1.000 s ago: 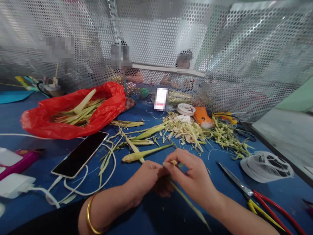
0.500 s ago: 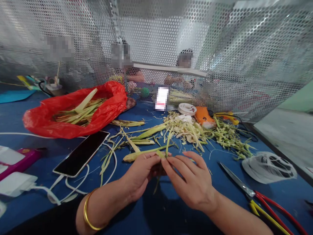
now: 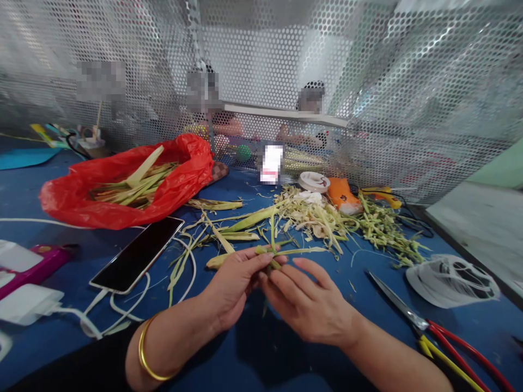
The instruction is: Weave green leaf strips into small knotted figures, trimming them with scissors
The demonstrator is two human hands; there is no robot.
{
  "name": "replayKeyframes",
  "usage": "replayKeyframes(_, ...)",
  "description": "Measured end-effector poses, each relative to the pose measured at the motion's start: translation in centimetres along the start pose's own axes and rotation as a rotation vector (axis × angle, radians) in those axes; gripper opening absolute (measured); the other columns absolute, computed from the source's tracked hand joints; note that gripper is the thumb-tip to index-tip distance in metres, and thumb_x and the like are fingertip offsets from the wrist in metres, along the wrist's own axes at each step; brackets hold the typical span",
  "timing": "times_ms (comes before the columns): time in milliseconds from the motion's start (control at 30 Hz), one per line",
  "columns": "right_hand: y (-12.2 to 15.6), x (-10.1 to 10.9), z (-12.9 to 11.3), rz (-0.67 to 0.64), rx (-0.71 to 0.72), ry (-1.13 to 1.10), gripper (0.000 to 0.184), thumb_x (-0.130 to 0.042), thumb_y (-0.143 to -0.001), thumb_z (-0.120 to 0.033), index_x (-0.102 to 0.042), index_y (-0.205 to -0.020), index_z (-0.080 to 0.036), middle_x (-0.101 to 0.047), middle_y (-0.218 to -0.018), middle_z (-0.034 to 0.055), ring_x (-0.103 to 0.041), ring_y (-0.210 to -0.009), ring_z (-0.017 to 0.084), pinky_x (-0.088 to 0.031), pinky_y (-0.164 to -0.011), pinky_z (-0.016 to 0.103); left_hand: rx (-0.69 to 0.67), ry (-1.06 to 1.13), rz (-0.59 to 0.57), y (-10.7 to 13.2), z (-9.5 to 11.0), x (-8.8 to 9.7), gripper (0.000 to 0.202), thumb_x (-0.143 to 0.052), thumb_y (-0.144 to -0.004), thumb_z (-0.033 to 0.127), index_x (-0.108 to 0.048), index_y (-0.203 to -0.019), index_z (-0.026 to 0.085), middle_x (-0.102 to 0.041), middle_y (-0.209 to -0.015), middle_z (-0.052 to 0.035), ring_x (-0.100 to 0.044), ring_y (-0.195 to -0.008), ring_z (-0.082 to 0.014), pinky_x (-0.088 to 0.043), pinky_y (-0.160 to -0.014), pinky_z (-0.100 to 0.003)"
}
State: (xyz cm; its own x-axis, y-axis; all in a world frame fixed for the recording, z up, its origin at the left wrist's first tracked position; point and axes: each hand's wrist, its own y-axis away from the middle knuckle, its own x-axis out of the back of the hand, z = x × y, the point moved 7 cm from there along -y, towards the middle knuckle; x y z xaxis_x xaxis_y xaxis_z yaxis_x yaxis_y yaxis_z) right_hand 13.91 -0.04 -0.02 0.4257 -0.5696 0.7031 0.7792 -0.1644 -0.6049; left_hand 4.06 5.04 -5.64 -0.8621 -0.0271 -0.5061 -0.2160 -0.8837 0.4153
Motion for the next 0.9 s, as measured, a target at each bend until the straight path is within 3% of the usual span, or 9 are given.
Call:
replayKeyframes(133, -0.2, -0.8, -0.9, -0.094, 0.083, -0.024, 0.025, -0.044, -0.089, -0.013, -0.068, -0.096, -0.012, -0.069, -0.093, 0.0089, -0.06, -0.092, 0.023, -0.034, -0.103, 0.043, -0.02, -0.022, -0.038, -0.1, -0.4, -0.2, 0.024, -0.079, -0.065, 0.024, -0.074, -0.086, 0.013, -0.073, -0.08, -0.0054, -0.062, -0.071, -0.0111, -0.045, -0.068, -0.019)
replayKeyframes(200, -0.5, -0.5, -0.4, -0.067, -0.009, -0.093, 0.023, -0.043, -0.089, -0.011, -0.066, -0.095, -0.013, -0.069, -0.088, 0.0077, -0.061, -0.087, 0.021, -0.034, -0.101, 0.043, -0.046, -0.035, -0.06, -0.1, -0.5, -0.5, 0.025, -0.08, -0.065, 0.024, -0.074, -0.086, 0.014, -0.073, -0.081, -0.0055, -0.063, -0.074, -0.0124, -0.046, -0.071, -0.02)
replayKeyframes(367, 0.6, 0.0, 4.4, 0.105, -0.685, -0.437, 0.012, -0.053, -0.087, -0.015, -0.059, -0.078, -0.02, -0.065, -0.077, 0.0016, -0.06, -0.076, 0.016, -0.042, -0.085, 0.037, -0.109, -0.146, -0.097, 0.2, 0.0, -1.0, 0.023, -0.077, -0.068, 0.026, -0.076, -0.087, 0.013, -0.073, -0.086, -0.0072, -0.063, -0.077, -0.0157, -0.049, -0.081, -0.029)
replayKeyframes(500, 2.8, -2.5, 6.2, 0.019, -1.103, -0.712, 0.018, -0.053, -0.087, -0.024, -0.055, -0.07, -0.02, -0.059, -0.067, 0.0, -0.056, -0.065, 0.015, -0.044, -0.062, 0.028, -0.079, -0.232, -0.124, 0.3, 0.2, -1.3, 0.027, -0.075, -0.07, 0.03, -0.076, -0.09, 0.013, -0.074, -0.084, -0.0085, -0.064, -0.077, -0.0181, -0.049, -0.086, -0.035)
replayKeyframes(700, 3.5, -4.0, 6.1, -0.083, -1.215, -0.799, 0.022, -0.053, -0.085, -0.026, -0.05, -0.064, -0.02, -0.052, -0.058, -0.0038, -0.048, -0.057, 0.012, -0.038, -0.056, 0.025, -0.113, -0.318, -0.067, 0.0, 0.2, -0.8, 0.022, -0.077, -0.065, 0.025, -0.077, -0.085, 0.015, -0.074, -0.084, -0.0052, -0.063, -0.08, -0.0161, -0.048, -0.08, -0.026)
replayKeyframes(800, 3.6, -4.3, 5.9, -0.054, -1.282, -0.907, 0.021, -0.054, -0.084, -0.028, -0.05, -0.066, -0.02, -0.051, -0.057, -0.0045, -0.048, -0.055, 0.011, -0.039, -0.053, 0.024, -0.141, -0.353, 0.009, -0.1, 0.4, -0.3, 0.02, -0.076, -0.065, 0.024, -0.076, -0.083, 0.016, -0.073, -0.077, -0.0028, -0.061, -0.071, -0.0134, -0.048, -0.072, -0.023)
replayKeyframes(900, 4.0, -5.0, 5.7, 0.042, -1.399, -1.062, 0.012, -0.06, -0.08, -0.029, -0.051, -0.081, -0.021, -0.054, -0.06, -0.0055, -0.054, -0.055, 0.012, -0.046, -0.053, 0.024, -0.141, -0.349, 0.054, -0.4, 0.4, 0.1, 0.023, -0.078, -0.062, 0.028, -0.076, -0.082, 0.016, -0.073, -0.076, -0.0028, -0.061, -0.068, -0.0132, -0.047, -0.068, -0.023)
